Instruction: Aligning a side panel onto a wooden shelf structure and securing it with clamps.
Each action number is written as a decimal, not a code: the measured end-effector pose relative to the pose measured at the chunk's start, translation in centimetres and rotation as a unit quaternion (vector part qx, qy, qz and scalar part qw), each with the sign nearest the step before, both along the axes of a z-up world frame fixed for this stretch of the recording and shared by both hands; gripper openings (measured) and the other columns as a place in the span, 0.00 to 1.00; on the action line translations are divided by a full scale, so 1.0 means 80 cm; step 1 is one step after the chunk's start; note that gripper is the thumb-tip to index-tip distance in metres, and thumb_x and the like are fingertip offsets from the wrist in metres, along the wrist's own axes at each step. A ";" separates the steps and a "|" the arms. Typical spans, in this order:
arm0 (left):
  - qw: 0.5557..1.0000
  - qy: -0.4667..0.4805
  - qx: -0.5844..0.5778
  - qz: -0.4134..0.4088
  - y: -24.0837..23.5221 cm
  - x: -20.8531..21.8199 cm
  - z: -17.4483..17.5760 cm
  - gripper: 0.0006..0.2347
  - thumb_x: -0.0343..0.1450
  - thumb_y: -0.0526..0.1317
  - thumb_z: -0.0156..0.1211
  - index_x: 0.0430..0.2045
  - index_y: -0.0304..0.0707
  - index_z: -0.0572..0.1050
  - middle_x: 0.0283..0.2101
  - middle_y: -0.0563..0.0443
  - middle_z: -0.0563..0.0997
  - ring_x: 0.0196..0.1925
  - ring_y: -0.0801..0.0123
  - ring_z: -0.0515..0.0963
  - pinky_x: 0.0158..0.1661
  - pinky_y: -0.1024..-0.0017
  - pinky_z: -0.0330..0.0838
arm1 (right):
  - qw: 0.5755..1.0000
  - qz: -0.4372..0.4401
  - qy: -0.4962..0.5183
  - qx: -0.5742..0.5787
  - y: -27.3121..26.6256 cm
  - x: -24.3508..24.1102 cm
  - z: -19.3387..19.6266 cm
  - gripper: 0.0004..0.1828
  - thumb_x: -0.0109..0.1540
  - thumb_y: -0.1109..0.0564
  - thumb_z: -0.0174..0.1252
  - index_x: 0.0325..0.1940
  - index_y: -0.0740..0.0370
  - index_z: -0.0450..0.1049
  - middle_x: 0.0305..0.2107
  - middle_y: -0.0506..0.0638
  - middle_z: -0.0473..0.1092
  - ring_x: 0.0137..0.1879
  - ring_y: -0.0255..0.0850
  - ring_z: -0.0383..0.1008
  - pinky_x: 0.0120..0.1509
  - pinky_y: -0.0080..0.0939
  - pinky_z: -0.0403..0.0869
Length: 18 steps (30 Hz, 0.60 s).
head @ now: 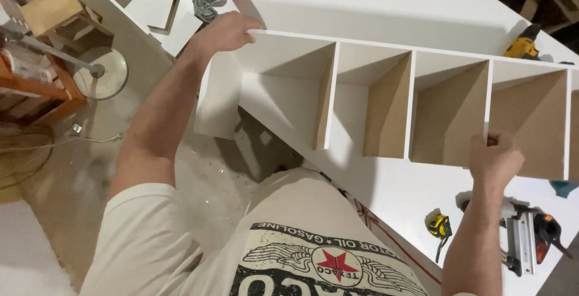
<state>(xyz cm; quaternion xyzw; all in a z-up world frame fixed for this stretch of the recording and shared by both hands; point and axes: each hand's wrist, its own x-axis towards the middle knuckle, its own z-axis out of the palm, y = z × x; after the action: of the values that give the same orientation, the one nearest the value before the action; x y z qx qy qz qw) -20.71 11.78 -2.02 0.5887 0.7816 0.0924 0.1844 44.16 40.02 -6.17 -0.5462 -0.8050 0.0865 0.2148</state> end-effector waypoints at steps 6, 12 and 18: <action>0.999 -0.043 -0.008 0.031 -0.016 0.033 0.076 0.18 0.73 0.40 0.53 0.59 0.50 0.74 0.63 0.57 0.76 0.60 0.60 0.74 0.55 0.63 0.64 | 1.000 0.008 0.024 -0.009 -0.019 -0.015 0.018 0.06 0.68 0.57 0.64 0.44 0.62 0.80 0.33 0.51 0.77 0.36 0.50 0.76 0.41 0.54 0.74; 0.958 -0.138 0.167 0.188 -0.060 -0.029 0.100 0.15 0.76 0.46 0.57 0.54 0.40 0.77 0.56 0.54 0.81 0.58 0.66 0.78 0.56 0.68 0.67 | 0.967 0.074 0.043 0.238 -0.061 -0.045 0.063 0.02 0.71 0.67 0.74 0.48 0.67 0.90 0.33 0.51 0.78 0.37 0.41 0.74 0.34 0.40 0.67; 0.995 -0.028 -0.045 0.086 -0.019 -0.142 -0.052 0.08 0.78 0.44 0.55 0.35 0.41 0.76 0.35 0.50 0.82 0.35 0.63 0.81 0.33 0.66 0.75 | 0.984 0.127 0.064 -0.102 -0.292 -0.281 0.156 0.21 0.80 0.50 0.47 0.44 0.58 0.83 0.39 0.50 0.79 0.50 0.42 0.78 0.52 0.43 0.73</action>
<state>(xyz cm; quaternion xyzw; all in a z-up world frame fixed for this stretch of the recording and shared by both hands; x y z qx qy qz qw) -32.05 10.26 -6.18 0.5078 0.8271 0.0885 0.2240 21.67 16.66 6.34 -0.4517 -0.8394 0.2300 0.1962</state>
